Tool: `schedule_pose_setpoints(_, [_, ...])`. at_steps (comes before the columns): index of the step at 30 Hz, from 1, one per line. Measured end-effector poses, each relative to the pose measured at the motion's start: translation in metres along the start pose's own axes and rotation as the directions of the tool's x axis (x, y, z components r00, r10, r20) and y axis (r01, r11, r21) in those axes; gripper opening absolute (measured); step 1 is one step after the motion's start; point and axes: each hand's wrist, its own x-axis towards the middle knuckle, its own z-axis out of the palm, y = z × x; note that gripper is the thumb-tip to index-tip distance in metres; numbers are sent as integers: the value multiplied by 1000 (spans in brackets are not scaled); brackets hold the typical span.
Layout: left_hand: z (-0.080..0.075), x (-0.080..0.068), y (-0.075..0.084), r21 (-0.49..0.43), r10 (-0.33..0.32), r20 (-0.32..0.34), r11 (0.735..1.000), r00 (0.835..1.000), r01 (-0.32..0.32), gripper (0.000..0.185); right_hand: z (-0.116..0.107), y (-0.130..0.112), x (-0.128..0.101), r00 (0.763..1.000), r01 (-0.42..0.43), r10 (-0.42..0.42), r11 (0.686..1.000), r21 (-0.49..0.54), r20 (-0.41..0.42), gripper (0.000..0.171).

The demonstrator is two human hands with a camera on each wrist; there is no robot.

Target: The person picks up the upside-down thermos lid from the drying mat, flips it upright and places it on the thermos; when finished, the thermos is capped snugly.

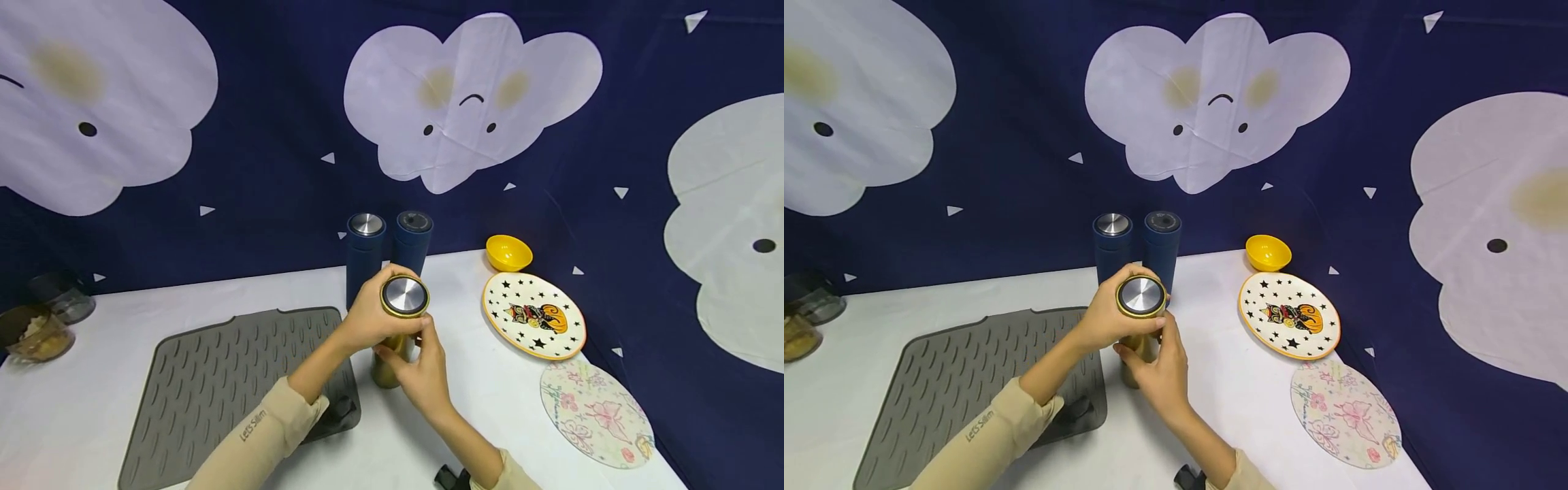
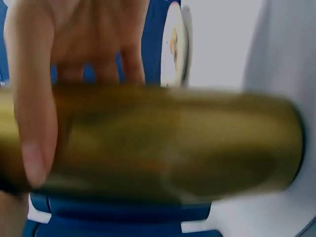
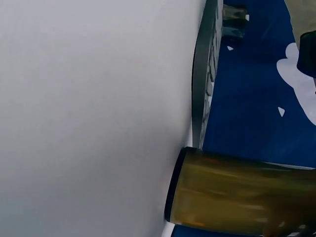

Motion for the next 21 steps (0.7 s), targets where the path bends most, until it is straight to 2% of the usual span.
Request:
schedule_pose_setpoints(2, [8, -4, 2, 29, -12, -122, 999, 992, 16, 58, 1, 0, -1, 1000, 10, -10, 1000, -9, -16, 60])
schedule_pose_setpoints(5, [21, -9, 6, 55, -21, -283, 998, 959, 38, 59, 4, 0, -2, 998, 31, -32, 999, -35, -49, 61])
schedule_pose_setpoints(7, [27, -11, 7, 76, -12, -348, 996, 937, 41, 59, 5, 1, -3, 996, 45, -49, 998, -48, -70, 62])
schedule_pose_setpoints(9, [28, -12, 6, 82, 4, -357, 996, 934, 27, 59, 5, 1, -4, 995, 54, -58, 997, -57, -77, 64])
schedule_pose_setpoints(10, [26, -13, 6, 87, 14, -345, 996, 939, 17, 59, 5, 1, -4, 996, 55, -59, 997, -53, -73, 65])
schedule_pose_setpoints(12, [20, -13, 3, 69, 28, -276, 998, 961, -9, 58, 5, 0, -3, 997, 57, -60, 997, -43, -58, 64])
schedule_pose_setpoints(14, [11, -11, 1, 13, 22, -168, 1000, 986, -20, 58, 4, 0, -2, 998, 53, -54, 998, -23, -38, 64])
schedule_pose_setpoints(16, [0, -9, -1, -63, 2, -34, 998, 999, -4, 57, 3, -1, -1, 999, 45, -45, 999, -2, -18, 64])
schedule_pose_setpoints(19, [-13, -4, -1, -143, -41, 120, 988, 992, 58, 67, 2, -1, 1, 1000, 25, -25, 999, 21, 6, 65])
schedule_pose_setpoints(21, [-17, -5, 0, -162, -55, 165, 983, 985, 82, 79, 2, -1, 1, 1000, 13, -13, 1000, 24, 19, 65])
